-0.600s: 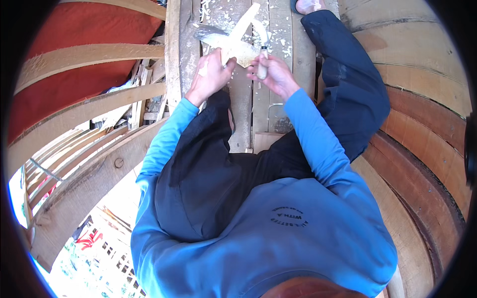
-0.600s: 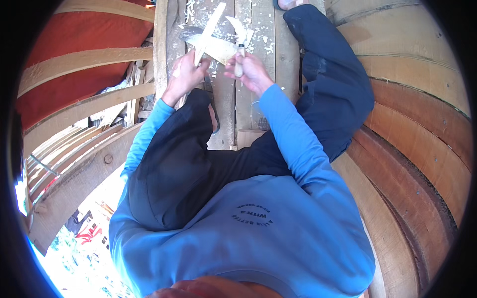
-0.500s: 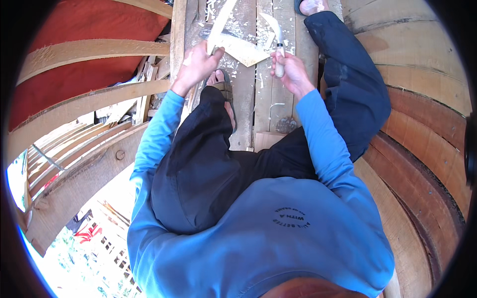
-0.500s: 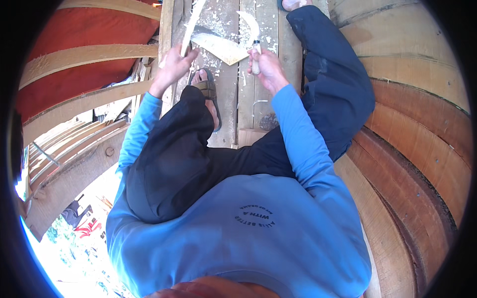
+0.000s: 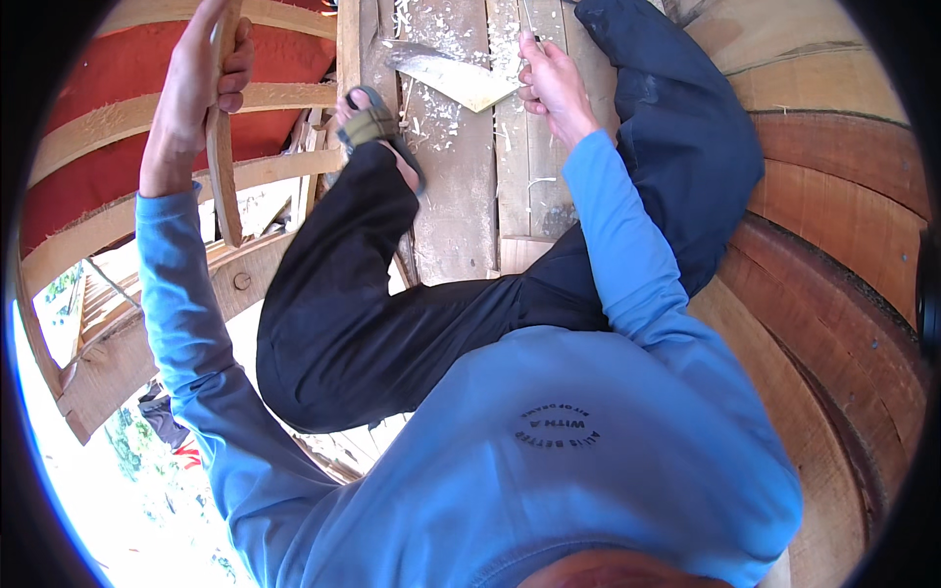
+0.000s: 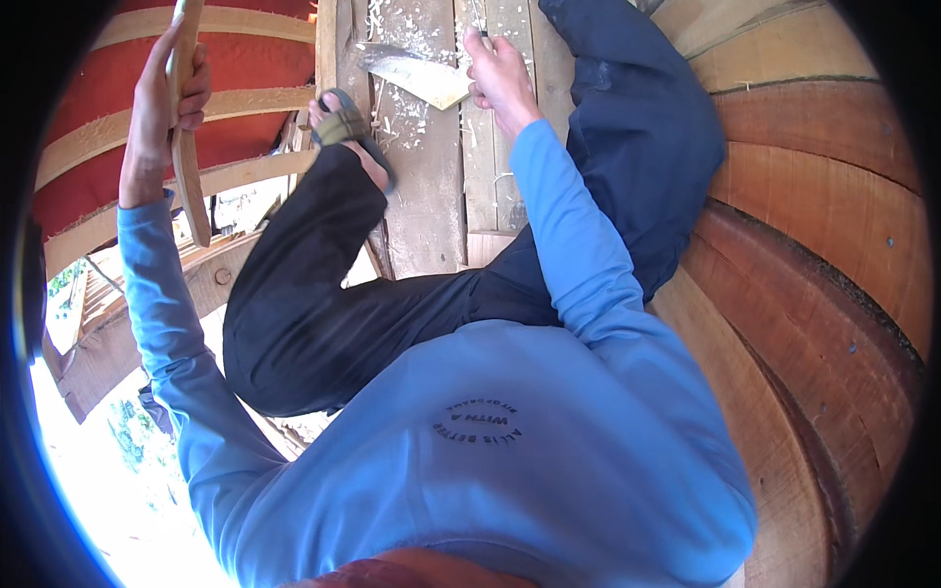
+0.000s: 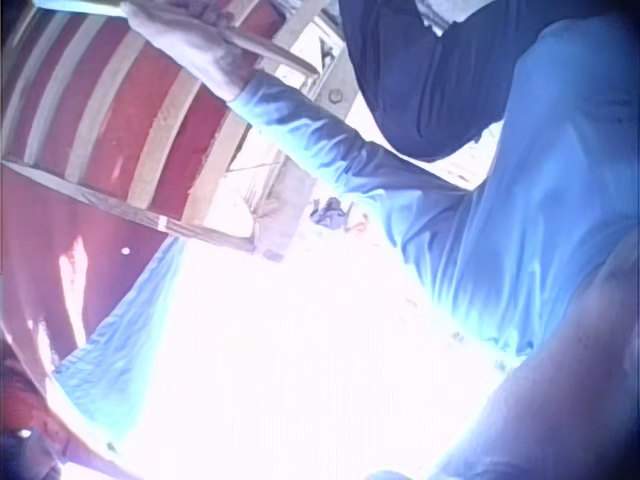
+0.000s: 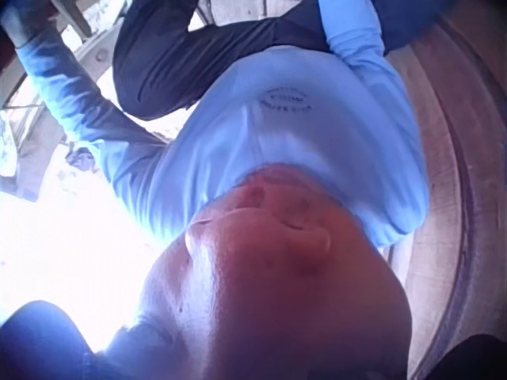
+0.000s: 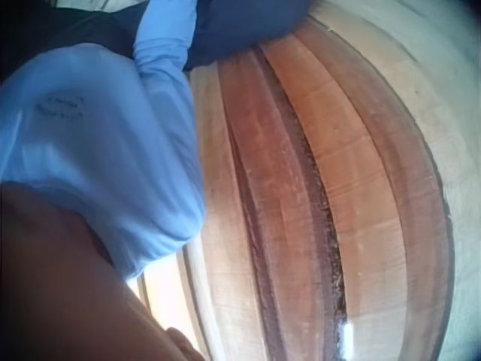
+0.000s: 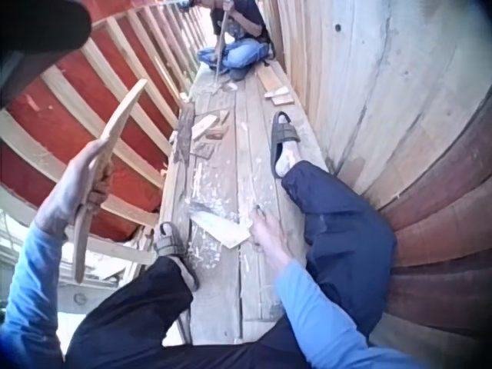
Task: The person carves a piece of wood using a small knife, shaving off thin layers to shape the object while sitting on a wooden floor.
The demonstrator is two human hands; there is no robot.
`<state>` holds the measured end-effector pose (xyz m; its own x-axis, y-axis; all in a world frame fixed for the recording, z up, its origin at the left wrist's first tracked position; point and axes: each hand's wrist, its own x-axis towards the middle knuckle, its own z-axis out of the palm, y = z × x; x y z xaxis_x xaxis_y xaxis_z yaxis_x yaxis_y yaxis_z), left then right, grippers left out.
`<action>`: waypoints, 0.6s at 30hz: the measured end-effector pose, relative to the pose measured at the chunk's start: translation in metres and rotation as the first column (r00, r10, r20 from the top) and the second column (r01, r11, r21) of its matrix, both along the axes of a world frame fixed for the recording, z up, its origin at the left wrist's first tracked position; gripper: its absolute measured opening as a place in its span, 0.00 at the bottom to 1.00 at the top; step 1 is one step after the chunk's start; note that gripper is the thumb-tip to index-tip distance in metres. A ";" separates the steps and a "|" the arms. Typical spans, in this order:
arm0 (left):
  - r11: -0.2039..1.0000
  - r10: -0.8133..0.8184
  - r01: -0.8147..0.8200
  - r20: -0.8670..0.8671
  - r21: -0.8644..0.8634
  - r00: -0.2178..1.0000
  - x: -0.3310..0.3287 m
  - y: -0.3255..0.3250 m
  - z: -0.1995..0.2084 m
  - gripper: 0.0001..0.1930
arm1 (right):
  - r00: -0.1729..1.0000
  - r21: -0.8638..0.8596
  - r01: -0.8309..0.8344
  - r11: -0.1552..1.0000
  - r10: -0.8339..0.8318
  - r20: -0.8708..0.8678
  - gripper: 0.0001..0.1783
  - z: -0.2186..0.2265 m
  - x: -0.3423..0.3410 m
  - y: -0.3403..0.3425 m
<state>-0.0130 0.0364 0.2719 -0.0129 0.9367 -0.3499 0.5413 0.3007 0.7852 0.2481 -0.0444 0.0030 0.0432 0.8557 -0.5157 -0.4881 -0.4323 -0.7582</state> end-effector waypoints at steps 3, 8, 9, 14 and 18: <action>0.994 -0.059 0.076 0.196 -0.081 0.979 -0.015 -0.001 -0.003 0.27 | 1.000 0.014 -0.025 1.000 0.025 -0.018 0.21 -0.007 -0.001 -0.001; 0.974 -0.035 0.098 0.295 -0.202 0.955 -0.007 0.030 -0.043 0.29 | 1.000 0.070 0.012 0.997 -0.011 -0.016 0.19 -0.017 0.002 0.008; 0.957 -0.011 0.091 0.276 -0.277 0.961 -0.007 0.045 -0.065 0.33 | 1.000 0.068 0.016 0.998 -0.017 0.018 0.19 -0.017 0.003 0.010; 0.974 0.016 0.010 0.115 -0.224 0.993 0.016 0.073 -0.150 0.33 | 0.951 -0.017 -0.089 0.996 0.090 0.295 0.17 -0.032 0.006 0.011; 0.950 -0.098 0.142 0.166 -0.277 0.981 0.019 0.075 -0.175 0.32 | 0.859 -0.170 -0.115 0.979 0.184 0.478 0.17 -0.057 0.016 0.002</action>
